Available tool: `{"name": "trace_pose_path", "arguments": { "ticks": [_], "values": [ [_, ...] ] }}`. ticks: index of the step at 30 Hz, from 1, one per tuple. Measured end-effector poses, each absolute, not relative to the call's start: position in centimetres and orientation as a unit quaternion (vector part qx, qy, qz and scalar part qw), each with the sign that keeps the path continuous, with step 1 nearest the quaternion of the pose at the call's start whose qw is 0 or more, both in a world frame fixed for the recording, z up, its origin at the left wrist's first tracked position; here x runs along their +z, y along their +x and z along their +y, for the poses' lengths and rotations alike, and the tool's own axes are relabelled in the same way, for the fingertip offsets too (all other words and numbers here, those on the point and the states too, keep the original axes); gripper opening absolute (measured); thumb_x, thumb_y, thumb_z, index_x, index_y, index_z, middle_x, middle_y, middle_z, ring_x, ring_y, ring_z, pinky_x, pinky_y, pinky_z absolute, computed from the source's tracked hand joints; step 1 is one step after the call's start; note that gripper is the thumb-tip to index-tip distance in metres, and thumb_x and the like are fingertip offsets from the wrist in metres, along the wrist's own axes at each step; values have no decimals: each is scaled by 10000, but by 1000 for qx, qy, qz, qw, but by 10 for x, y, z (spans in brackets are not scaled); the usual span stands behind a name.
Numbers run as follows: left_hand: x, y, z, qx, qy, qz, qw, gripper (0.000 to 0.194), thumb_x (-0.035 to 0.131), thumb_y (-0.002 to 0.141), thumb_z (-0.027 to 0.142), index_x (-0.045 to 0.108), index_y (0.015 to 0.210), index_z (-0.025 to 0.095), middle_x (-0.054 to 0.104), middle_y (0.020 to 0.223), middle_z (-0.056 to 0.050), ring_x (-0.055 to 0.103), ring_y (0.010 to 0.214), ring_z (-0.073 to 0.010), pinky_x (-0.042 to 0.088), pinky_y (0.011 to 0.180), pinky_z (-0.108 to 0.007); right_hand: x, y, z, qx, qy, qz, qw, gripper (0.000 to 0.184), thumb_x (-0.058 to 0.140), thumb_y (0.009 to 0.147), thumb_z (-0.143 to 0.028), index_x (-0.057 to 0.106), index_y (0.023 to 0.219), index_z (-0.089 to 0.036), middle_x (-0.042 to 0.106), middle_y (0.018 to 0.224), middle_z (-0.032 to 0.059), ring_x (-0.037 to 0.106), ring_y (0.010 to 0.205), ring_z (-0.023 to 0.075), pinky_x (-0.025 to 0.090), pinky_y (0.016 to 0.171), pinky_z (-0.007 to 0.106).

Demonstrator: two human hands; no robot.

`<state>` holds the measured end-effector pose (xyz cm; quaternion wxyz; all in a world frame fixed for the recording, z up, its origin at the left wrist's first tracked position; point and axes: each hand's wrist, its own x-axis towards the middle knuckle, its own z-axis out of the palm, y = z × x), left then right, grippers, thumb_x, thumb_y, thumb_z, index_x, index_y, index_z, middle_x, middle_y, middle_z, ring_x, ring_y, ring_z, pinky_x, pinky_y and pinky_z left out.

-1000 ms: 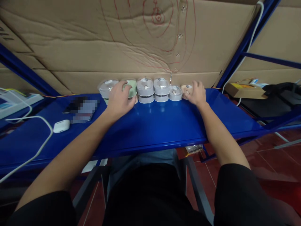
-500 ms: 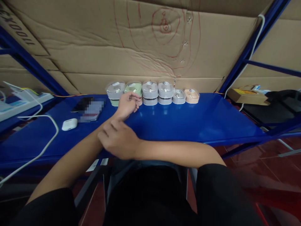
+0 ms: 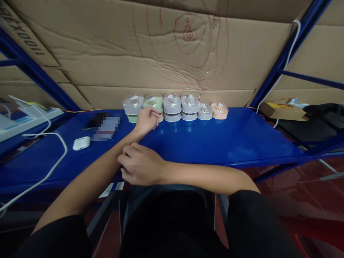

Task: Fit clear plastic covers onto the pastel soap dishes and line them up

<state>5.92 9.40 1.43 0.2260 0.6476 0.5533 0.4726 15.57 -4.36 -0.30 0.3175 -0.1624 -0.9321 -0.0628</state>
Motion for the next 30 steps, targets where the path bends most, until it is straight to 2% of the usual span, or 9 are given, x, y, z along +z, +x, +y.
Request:
{"name": "trace_pose_path", "arguments": {
  "ticks": [3,5,7,9,11,17,23,27,30],
  "values": [
    [15,56,94,462,683,538,174,203,612,856,34,660,864,231,756,833,-8,727,788,-209,628,850,-368,28,197,-1,-75,-292,-872,386,244,518,1119,-357,734,1105,-244,713,1130,135,651,1157,347,553,1067,560],
    [15,58,91,456,701,526,155,195,605,882,52,683,886,231,775,877,-26,739,900,-229,615,957,-394,49,233,44,-105,-451,-784,414,339,489,1126,-418,697,1321,-234,684,1306,178,599,1334,422,476,1151,681],
    [13,62,88,451,714,518,136,211,556,929,80,705,947,228,784,901,-47,739,921,-239,610,981,-415,61,268,89,-122,-570,-711,394,549,532,1093,-555,603,1507,-201,621,1467,238,523,1449,510,427,1166,755],
    [10,66,85,444,731,508,107,221,541,951,111,722,1000,227,787,911,-66,743,925,-253,615,966,-427,61,293,125,-104,-656,-662,347,770,584,1029,-669,540,1576,-130,578,1529,315,515,1454,569,432,1153,762],
    [7,68,84,439,742,500,83,214,556,951,130,732,1025,228,792,933,-82,749,941,-267,619,953,-436,53,305,144,-67,-695,-652,296,812,584,1008,-697,552,1567,-109,612,1498,334,560,1419,561,456,1147,731],
    [2,68,85,413,755,506,48,230,551,961,135,738,1070,214,810,1040,-120,755,999,-291,623,945,-458,35,301,148,-62,-694,-671,252,807,664,959,-640,579,1592,-145,685,1461,321,646,1355,526,499,1127,665],
    [7,69,82,419,756,500,43,205,570,964,137,728,1069,213,801,1010,-111,755,998,-290,619,949,-461,35,307,155,-80,-678,-675,279,810,661,933,-562,580,1599,-107,726,1395,292,646,1325,507,491,1137,668],
    [12,65,75,440,748,483,121,108,657,966,211,709,1060,210,775,931,-66,733,871,-233,627,906,-425,55,326,137,-105,-643,-690,315,851,574,994,-579,465,1705,-124,682,1473,279,601,1400,503,476,1170,676],
    [10,52,70,485,724,443,209,230,739,982,340,686,1165,212,780,1012,-85,760,905,-217,644,895,-394,73,338,104,-85,-568,-751,328,896,591,992,-619,393,1773,-228,580,1661,210,541,1520,482,473,1209,675]
  ]
}}
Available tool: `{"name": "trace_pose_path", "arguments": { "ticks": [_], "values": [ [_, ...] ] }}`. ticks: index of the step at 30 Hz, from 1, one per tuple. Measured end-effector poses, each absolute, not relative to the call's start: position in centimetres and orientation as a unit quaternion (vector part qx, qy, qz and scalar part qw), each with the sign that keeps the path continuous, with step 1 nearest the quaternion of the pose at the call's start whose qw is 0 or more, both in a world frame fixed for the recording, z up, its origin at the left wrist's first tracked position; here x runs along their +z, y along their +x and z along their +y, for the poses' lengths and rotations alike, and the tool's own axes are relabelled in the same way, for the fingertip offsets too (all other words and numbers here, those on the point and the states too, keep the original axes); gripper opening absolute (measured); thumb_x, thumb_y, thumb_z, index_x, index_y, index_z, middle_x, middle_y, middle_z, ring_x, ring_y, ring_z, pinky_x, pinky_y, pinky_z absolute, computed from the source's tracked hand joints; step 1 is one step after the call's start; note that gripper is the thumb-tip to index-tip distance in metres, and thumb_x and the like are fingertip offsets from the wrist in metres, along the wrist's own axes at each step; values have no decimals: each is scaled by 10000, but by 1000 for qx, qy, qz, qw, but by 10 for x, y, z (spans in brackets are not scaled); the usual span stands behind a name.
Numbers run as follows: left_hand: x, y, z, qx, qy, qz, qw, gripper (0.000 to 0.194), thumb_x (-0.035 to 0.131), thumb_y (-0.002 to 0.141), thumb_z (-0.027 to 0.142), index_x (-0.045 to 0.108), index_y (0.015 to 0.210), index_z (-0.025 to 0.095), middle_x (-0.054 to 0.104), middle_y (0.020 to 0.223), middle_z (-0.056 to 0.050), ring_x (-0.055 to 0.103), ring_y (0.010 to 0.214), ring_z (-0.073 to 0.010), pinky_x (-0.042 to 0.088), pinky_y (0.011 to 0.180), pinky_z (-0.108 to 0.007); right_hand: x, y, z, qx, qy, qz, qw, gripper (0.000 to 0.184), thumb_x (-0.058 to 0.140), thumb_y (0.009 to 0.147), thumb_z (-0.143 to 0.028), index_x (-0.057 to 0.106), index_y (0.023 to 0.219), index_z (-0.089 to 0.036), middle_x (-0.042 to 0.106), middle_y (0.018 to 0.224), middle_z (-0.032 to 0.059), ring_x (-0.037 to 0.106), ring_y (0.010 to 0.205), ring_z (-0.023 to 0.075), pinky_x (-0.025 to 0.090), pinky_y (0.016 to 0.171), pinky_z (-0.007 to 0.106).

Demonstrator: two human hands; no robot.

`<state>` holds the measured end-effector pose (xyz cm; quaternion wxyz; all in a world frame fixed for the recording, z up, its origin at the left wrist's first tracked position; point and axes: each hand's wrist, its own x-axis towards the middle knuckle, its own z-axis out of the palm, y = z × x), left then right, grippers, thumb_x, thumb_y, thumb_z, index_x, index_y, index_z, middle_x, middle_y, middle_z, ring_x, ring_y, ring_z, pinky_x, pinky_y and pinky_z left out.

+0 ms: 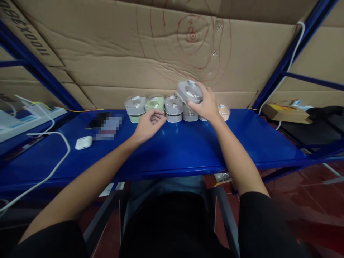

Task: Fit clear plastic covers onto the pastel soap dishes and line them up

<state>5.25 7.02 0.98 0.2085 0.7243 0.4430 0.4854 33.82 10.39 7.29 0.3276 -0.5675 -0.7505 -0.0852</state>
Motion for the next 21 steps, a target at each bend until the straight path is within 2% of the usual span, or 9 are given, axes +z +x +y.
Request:
{"name": "trace_pose_path", "arguments": {
  "ticks": [2,4,7,9,11,16,21],
  "values": [
    [6,40,70,512,713,409,249,441,790,963,409,637,1329,218,782,1209,-143,792,1092,-248,653,978,-400,75,340,83,-11,-485,-807,337,916,670,935,-610,439,1754,-271,564,1710,149,537,1557,450,473,1240,650],
    [2,28,73,506,722,377,285,699,857,899,462,555,1485,229,735,1418,-201,760,1311,-302,635,1095,-445,67,337,69,93,-381,-854,342,893,748,867,-566,545,1685,-269,609,1688,120,577,1542,415,467,1274,618],
    [-4,15,76,441,758,333,347,956,959,756,486,512,1568,247,672,1573,-236,666,1498,-376,576,1213,-537,44,327,66,228,-268,-884,309,806,824,809,-490,668,1566,-259,684,1623,112,642,1492,388,465,1298,609],
    [-6,15,75,400,775,316,373,993,1002,686,474,554,1545,254,669,1594,-227,628,1543,-404,540,1254,-572,30,322,70,272,-239,-890,278,813,864,790,-456,672,1557,-266,685,1628,112,646,1496,385,465,1302,625],
    [-9,20,70,387,782,313,374,981,1025,661,470,591,1512,247,684,1580,-209,625,1543,-418,527,1268,-586,21,319,75,282,-235,-894,258,908,914,758,-444,628,1603,-272,664,1650,125,634,1514,387,471,1299,634],
    [-19,45,52,402,791,319,333,1045,1053,661,447,549,1549,225,724,1499,-201,693,1437,-429,560,1218,-590,14,312,71,214,-262,-907,252,1144,1017,682,-531,538,1681,-245,665,1619,180,663,1452,411,544,1220,644],
    [-25,49,49,355,820,318,317,1158,1038,685,477,451,1653,231,669,1555,-216,652,1466,-455,523,1234,-650,24,311,64,191,-272,-913,236,1065,1007,710,-601,590,1632,-271,763,1452,140,739,1295,385,602,1132,580]
  ]
}}
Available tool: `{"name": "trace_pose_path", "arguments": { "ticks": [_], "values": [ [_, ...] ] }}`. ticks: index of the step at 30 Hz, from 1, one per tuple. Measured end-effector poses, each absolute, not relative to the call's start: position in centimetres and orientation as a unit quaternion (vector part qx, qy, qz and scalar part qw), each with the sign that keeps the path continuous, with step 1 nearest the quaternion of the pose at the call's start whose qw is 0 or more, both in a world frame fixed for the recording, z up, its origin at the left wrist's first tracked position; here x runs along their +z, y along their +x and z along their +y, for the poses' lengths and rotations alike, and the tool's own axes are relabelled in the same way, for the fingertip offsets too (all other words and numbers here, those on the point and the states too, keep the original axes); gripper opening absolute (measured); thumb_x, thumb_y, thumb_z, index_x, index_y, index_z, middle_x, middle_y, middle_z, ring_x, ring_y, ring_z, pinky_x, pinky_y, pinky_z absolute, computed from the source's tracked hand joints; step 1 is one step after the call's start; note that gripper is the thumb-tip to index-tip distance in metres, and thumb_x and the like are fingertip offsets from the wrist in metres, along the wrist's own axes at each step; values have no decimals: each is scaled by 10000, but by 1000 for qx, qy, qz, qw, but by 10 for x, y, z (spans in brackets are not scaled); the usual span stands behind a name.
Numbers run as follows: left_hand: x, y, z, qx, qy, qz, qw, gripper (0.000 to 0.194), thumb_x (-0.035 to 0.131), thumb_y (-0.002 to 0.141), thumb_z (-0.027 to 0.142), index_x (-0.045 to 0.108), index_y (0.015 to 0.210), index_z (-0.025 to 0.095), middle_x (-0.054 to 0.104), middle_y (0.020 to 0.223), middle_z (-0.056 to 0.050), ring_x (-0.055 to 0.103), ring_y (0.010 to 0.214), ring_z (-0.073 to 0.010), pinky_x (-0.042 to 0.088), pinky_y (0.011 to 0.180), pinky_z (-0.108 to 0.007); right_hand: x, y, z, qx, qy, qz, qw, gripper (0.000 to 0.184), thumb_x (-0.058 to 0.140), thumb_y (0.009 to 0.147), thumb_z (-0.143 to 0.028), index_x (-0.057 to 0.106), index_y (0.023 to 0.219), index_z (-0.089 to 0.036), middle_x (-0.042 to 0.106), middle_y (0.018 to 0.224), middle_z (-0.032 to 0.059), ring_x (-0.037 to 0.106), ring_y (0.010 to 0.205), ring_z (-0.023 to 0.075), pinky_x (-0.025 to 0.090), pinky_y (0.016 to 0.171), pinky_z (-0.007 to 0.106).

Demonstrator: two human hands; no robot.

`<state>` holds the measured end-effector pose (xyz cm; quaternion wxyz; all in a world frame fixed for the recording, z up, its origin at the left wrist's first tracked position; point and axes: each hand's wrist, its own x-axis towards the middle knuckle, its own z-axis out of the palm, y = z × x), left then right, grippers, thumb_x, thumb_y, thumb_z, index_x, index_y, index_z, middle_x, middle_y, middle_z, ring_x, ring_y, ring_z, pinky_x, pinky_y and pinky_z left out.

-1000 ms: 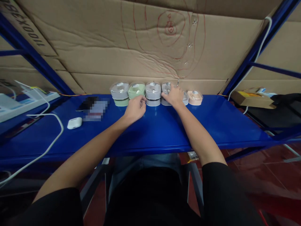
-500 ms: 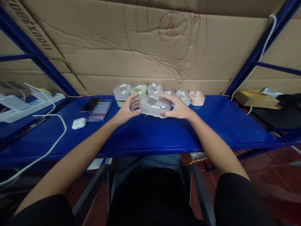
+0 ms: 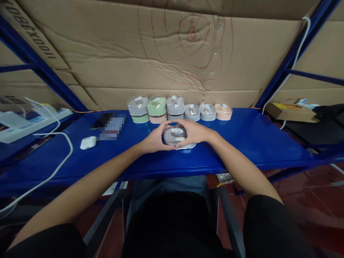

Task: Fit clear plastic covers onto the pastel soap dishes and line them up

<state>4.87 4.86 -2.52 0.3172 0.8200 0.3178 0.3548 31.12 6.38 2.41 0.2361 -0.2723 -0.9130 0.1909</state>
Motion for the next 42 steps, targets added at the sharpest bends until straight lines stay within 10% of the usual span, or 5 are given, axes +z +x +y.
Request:
{"name": "trace_pose_path", "arguments": {
  "ticks": [4,11,30,42],
  "values": [
    [-18,38,49,305,850,342,261,1190,1005,730,485,416,1732,228,610,1602,-203,593,1508,-455,467,1292,-669,40,339,71,181,-335,-884,271,886,927,792,-654,669,1545,-266,791,1374,121,747,1245,386,606,1113,575],
    [-10,34,46,248,885,332,212,423,813,949,491,868,1318,294,564,1568,-130,593,1482,-388,476,1306,-615,39,385,85,170,-531,-807,197,833,805,847,-779,733,1456,-217,822,1196,152,783,1090,391,639,1022,571],
    [15,-20,81,194,857,453,149,467,871,756,663,774,925,238,743,1105,-82,710,1090,-325,578,1059,-502,25,396,98,163,-524,-830,98,1047,977,675,-615,678,1611,-254,715,1595,137,661,1478,466,505,1298,625],
    [-1,40,43,277,870,366,178,448,900,858,517,768,1198,257,641,1433,-111,653,1373,-347,497,1254,-574,26,397,98,154,-521,-836,80,1086,971,695,-641,640,1651,-245,693,1628,139,638,1505,474,475,1318,635]
  ]
}}
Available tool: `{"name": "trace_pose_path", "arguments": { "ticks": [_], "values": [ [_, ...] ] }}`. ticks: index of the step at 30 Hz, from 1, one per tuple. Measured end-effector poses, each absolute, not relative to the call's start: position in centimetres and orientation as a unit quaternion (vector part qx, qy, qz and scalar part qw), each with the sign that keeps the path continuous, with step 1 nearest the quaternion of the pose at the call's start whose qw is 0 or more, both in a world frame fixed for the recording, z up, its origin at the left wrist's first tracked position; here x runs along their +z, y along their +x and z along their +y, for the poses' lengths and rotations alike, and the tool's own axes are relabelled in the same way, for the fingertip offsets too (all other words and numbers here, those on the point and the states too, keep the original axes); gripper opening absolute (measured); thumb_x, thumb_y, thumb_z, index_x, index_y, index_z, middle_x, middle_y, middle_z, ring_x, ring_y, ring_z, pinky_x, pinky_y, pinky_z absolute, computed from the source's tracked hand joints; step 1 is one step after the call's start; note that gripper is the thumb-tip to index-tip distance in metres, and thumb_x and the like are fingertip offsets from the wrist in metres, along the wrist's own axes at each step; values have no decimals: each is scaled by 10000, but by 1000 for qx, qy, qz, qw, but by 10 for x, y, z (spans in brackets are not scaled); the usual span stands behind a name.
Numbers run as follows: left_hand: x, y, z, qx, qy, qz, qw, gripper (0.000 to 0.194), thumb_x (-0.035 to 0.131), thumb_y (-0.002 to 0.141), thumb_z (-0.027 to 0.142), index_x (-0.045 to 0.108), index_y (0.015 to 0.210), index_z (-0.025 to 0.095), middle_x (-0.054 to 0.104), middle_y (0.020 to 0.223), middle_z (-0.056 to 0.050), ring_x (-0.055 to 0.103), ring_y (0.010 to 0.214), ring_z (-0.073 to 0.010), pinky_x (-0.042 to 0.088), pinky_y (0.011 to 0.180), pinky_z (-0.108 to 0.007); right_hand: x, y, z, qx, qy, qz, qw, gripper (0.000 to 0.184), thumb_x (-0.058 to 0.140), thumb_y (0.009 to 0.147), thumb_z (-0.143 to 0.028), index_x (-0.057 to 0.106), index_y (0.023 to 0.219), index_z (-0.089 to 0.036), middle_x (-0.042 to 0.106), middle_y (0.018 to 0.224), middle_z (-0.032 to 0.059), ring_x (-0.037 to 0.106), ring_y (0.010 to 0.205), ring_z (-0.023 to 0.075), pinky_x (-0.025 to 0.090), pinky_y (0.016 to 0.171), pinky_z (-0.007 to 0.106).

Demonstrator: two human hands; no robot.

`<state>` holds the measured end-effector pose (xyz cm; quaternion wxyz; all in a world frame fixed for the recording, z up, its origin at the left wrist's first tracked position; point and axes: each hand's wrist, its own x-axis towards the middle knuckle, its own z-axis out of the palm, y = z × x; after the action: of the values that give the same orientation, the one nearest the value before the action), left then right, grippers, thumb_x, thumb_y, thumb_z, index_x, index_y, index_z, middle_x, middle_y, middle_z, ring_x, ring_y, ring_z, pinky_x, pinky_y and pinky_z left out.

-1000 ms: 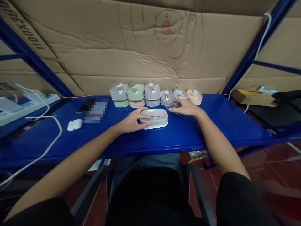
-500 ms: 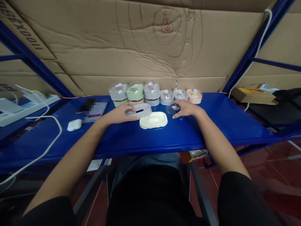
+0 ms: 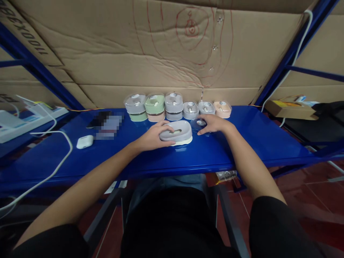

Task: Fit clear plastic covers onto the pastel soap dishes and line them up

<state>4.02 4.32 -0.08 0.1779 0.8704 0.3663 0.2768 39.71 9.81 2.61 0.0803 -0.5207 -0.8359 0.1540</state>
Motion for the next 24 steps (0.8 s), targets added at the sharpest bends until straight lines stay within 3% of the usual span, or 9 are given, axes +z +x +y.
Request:
{"name": "trace_pose_path", "arguments": {
  "ticks": [5,8,11,14,19,24],
  "values": [
    [-7,45,42,247,879,358,197,530,915,843,498,762,1302,280,639,1453,-104,655,1395,-357,496,1272,-596,26,397,99,159,-518,-836,90,1052,983,678,-625,677,1611,-247,710,1604,134,666,1468,467,508,1291,619],
    [-6,43,44,247,878,356,203,636,917,832,525,723,1384,277,648,1503,-118,639,1441,-386,479,1291,-620,31,397,95,146,-533,-826,115,1004,968,701,-665,713,1567,-225,777,1486,157,732,1355,459,561,1223,613],
    [-6,45,45,254,867,365,223,936,957,777,533,574,1582,251,608,1624,-172,572,1538,-450,446,1309,-670,41,390,84,104,-521,-823,199,946,910,775,-685,709,1570,-215,775,1476,170,737,1318,453,563,1192,617],
    [-10,47,47,273,844,377,266,1247,1016,701,520,372,1730,235,563,1675,-235,557,1554,-497,449,1293,-708,48,371,68,100,-439,-852,268,886,876,828,-661,681,1603,-279,711,1584,127,665,1429,431,501,1251,614],
    [-24,51,53,327,809,361,327,1519,1077,609,546,182,1792,221,540,1668,-285,529,1585,-504,425,1309,-717,38,328,51,138,-319,-904,247,900,907,811,-642,664,1621,-335,688,1573,109,643,1445,409,480,1266,616],
    [-35,54,57,343,805,347,338,1523,1083,620,506,151,1800,262,573,1636,-257,561,1567,-484,410,1319,-725,23,311,49,149,-308,-915,212,924,883,845,-656,619,1665,-321,699,1506,125,677,1367,387,548,1203,591]
  ]
}}
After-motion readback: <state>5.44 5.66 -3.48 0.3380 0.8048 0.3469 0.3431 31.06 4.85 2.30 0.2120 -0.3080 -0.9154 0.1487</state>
